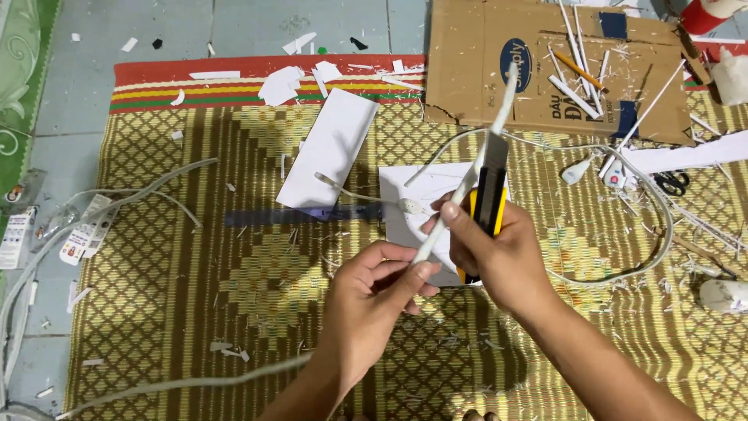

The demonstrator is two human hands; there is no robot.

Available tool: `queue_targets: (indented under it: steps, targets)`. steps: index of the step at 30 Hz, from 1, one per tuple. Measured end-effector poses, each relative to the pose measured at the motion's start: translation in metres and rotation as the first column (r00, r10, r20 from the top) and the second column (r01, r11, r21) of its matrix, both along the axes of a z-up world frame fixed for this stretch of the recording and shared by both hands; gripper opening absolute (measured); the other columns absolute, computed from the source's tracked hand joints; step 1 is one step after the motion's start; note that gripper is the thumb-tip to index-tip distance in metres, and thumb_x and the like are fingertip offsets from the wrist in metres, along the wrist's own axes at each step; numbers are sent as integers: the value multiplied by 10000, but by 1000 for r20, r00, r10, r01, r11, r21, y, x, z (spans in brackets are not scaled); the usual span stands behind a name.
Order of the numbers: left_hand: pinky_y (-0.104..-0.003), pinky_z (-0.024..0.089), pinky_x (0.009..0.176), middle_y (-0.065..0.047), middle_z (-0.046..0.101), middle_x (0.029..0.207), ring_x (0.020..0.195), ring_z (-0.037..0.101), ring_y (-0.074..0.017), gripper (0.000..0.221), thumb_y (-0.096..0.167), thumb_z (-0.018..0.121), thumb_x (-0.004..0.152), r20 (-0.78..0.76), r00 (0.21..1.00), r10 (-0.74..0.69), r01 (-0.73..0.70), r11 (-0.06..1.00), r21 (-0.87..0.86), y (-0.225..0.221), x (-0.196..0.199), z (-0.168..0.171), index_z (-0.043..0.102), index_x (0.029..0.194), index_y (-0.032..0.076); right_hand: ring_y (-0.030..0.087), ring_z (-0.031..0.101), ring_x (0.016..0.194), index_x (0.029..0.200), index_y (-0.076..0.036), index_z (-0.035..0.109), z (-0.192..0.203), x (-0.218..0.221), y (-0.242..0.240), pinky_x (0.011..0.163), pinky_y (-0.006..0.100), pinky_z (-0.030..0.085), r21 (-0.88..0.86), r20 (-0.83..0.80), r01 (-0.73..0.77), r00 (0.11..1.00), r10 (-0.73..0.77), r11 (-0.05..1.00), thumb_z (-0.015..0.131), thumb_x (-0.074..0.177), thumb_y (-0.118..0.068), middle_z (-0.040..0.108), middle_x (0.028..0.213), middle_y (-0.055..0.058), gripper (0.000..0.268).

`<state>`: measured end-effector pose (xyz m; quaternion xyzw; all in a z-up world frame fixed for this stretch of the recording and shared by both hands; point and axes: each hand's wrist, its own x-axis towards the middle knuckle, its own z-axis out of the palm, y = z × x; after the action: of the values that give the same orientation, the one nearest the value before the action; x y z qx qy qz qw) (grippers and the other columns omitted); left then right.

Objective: Cutting and stripping LED strips using a utility knife on a floor mat.

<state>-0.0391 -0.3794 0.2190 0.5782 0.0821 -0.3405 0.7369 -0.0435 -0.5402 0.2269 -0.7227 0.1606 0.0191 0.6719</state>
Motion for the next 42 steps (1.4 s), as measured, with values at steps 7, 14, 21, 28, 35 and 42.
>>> queue_targets:
  steps: [7,14,21,28,35,42]
  targets:
    - [-281,560,639,-134,703,937,741,644,-176,145,29,573,814,396,916,-64,90,995,-50,1,-11,1,585,958,14,51,319,363,916,61,626,-10,-2,-3,340,186,307,384,-255,182,963,-85,905,587,866,-202,487,516,24,270]
    - [-243,433,582,-101,623,868,688,534,-125,166,129,537,886,17,999,-44,48,938,-343,2,-20,-19,551,1021,32,51,345,365,1044,40,572,-11,0,-11,309,199,309,483,-197,-24,971,136,875,526,885,-165,463,550,16,263]
    - [-355,558,627,-103,570,831,672,582,-207,170,123,556,904,-493,862,-116,-245,757,-606,-12,-26,-62,577,984,-26,88,317,365,1090,18,613,7,-5,-17,346,233,268,123,-227,-136,961,161,983,489,898,-209,339,441,-23,323]
    - [-318,529,668,-86,582,847,728,560,-147,185,125,565,885,-477,875,79,-375,735,-566,-31,-27,-76,569,1033,14,141,419,382,1112,-29,615,7,-18,-20,310,275,349,-366,-363,-180,931,38,913,494,899,-193,521,564,64,295]
    - [-245,473,533,-62,561,764,629,553,-120,249,210,522,882,27,971,237,-234,969,-76,-20,-17,-65,561,1045,25,128,385,452,1005,-79,671,-3,-23,-13,435,287,304,-416,-481,-391,861,166,821,383,915,-312,498,537,33,381]
    - [-236,387,352,22,423,502,406,416,-83,220,289,450,915,50,977,206,-212,957,198,-30,-15,-70,546,1005,113,145,498,318,844,-192,573,-13,-23,-40,386,304,425,-534,-724,-748,645,243,394,355,896,-397,576,444,-6,304]
